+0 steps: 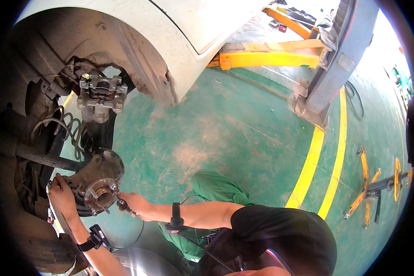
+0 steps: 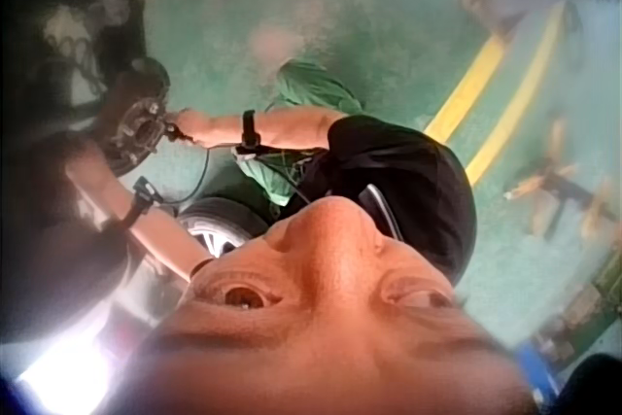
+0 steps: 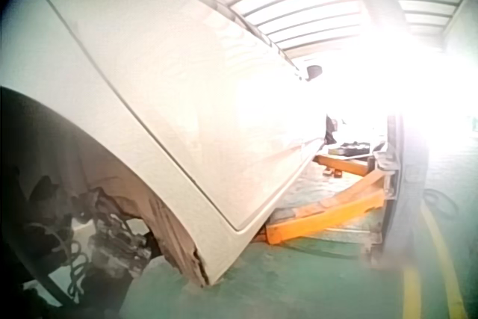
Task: The person aligns a wheel hub assembly onto a vehicle's axle. They insert several bolts into the back of the assembly by hand and then use a socket wrench to tighten them.
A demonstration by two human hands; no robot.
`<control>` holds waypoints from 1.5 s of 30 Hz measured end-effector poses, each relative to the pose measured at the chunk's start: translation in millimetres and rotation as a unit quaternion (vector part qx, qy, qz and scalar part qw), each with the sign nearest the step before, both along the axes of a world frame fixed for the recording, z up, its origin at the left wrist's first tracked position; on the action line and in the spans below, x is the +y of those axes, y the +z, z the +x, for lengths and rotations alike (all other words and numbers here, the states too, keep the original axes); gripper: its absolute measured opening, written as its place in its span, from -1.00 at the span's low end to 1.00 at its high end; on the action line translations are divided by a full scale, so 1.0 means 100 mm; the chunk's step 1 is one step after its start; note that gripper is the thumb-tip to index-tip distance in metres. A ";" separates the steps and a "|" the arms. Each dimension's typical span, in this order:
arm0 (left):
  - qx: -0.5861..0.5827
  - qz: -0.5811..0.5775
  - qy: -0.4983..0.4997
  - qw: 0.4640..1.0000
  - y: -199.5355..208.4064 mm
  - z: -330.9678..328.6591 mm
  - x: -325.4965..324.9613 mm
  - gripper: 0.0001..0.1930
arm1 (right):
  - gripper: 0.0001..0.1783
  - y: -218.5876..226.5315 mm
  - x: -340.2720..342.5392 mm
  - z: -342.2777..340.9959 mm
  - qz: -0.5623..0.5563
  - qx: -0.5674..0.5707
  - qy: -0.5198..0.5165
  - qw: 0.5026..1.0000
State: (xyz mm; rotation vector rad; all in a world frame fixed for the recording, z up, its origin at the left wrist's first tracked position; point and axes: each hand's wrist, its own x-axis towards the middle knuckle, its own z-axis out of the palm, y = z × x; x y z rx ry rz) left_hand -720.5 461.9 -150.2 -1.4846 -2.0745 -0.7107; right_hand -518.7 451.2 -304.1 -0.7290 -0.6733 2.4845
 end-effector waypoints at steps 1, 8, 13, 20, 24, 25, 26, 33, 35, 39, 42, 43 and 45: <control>-0.001 0.001 -0.003 1.000 0.01 0.01 0.01 -0.61 | -0.62 -0.03 0.01 -0.05 0.003 -0.009 -0.019 1.000; -0.012 0.010 -0.013 1.000 -0.01 0.00 0.02 -0.61 | -0.62 -0.08 0.01 -0.03 0.015 -0.008 0.005 1.000; -0.008 0.006 -0.001 1.000 0.00 0.02 0.02 -0.61 | -0.62 -0.04 0.01 -0.01 -0.001 -0.018 -0.021 1.000; -0.014 0.000 -0.005 1.000 0.04 0.06 0.02 -0.62 | -0.59 -0.04 0.07 0.08 0.056 -0.052 -0.008 0.997; -0.025 0.012 0.001 1.000 -0.02 0.00 0.02 -0.61 | -0.57 0.16 0.07 0.17 0.070 -0.033 -0.031 0.997; -0.028 0.010 0.000 1.000 -0.02 0.01 0.02 -0.61 | -0.56 0.29 0.09 0.19 0.062 -0.021 -0.027 0.997; -0.032 0.009 -0.001 0.999 -0.01 0.01 0.02 -0.61 | -0.56 0.35 0.09 0.21 0.055 -0.010 -0.022 0.998; -0.016 0.004 -0.009 1.000 0.01 0.03 0.03 -0.61 | -0.63 0.24 0.18 0.14 0.005 0.022 -0.057 0.998; -0.017 0.003 -0.009 1.000 -0.01 -0.03 0.02 -0.60 | -0.64 0.37 0.24 0.21 -0.001 0.002 -0.073 0.997; -0.033 0.011 -0.011 0.999 0.00 0.04 0.02 -0.61 | -0.64 0.32 0.31 0.19 0.069 -0.008 -0.061 0.996; -0.011 0.015 -0.009 1.000 -0.01 0.01 0.03 -0.62 | -0.60 0.27 0.29 0.16 0.064 -0.018 -0.094 0.993; -0.017 0.009 -0.003 1.000 0.00 0.02 0.03 -0.61 | -0.60 0.27 0.29 0.18 0.057 -0.022 -0.082 0.995; -0.030 -0.005 0.009 1.000 0.00 0.03 0.01 -0.61 | -0.60 0.28 0.29 0.20 0.036 -0.003 -0.050 0.998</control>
